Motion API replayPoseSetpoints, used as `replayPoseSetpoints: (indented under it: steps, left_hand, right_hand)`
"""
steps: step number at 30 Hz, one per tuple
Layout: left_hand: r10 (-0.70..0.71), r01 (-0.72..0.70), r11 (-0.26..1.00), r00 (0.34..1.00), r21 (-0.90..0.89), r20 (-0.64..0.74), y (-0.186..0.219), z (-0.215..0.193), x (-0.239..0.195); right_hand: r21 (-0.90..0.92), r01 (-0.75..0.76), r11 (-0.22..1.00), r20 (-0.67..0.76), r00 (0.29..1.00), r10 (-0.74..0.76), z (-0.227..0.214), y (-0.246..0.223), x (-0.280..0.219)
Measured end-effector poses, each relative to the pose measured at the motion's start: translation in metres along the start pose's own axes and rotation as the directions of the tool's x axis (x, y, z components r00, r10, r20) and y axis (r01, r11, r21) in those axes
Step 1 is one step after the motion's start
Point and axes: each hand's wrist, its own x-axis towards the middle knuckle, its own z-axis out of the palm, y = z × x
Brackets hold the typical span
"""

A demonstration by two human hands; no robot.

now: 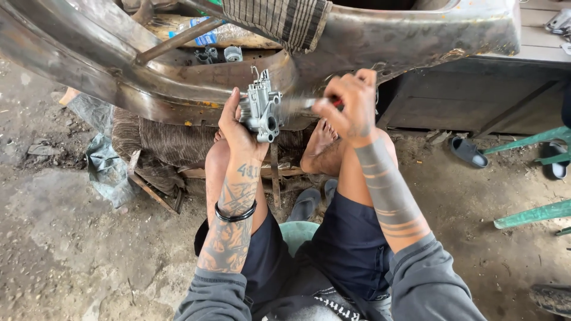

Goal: Cleaning a motorcycle carburetor using a wire brush and cleaning solution to remove dirt and grime.

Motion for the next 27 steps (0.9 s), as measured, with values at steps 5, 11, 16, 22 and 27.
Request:
replayPoseSetpoints:
  steps: [5, 11, 16, 22, 27]
  left_hand:
    - [0.01, -0.01, 1.0, 1.0, 0.009, 0.01, -0.006, -0.024, 0.032]
    - [0.042, -0.051, 0.976, 0.998, 0.212, 0.048, 0.005, -0.007, 0.004]
    - [0.014, -0.019, 0.999, 0.99, 0.036, 0.143, 0.001, -0.016, 0.011]
    - [-0.004, -0.003, 0.997, 0.997, 0.082, 0.079, 0.003, -0.008, 0.008]
    - [0.008, -0.009, 1.0, 0.994, 0.008, 0.11, 0.003, -0.011, 0.007]
  right_hand:
    - [0.097, 0.02, 0.995, 0.016, 1.0, -0.022, 0.01, -0.004, 0.0]
    - [0.067, 0.027, 0.997, 0.136, 0.99, -0.036, -0.004, -0.034, 0.002]
    - [-0.084, -0.056, 0.995, 0.071, 0.996, 0.062, -0.008, -0.026, 0.009]
    - [-0.052, -0.028, 0.998, 0.104, 0.994, 0.033, 0.0, -0.024, 0.007]
    - [-0.188, 0.027, 0.982, -0.052, 0.998, -0.037, -0.007, -0.026, 0.008]
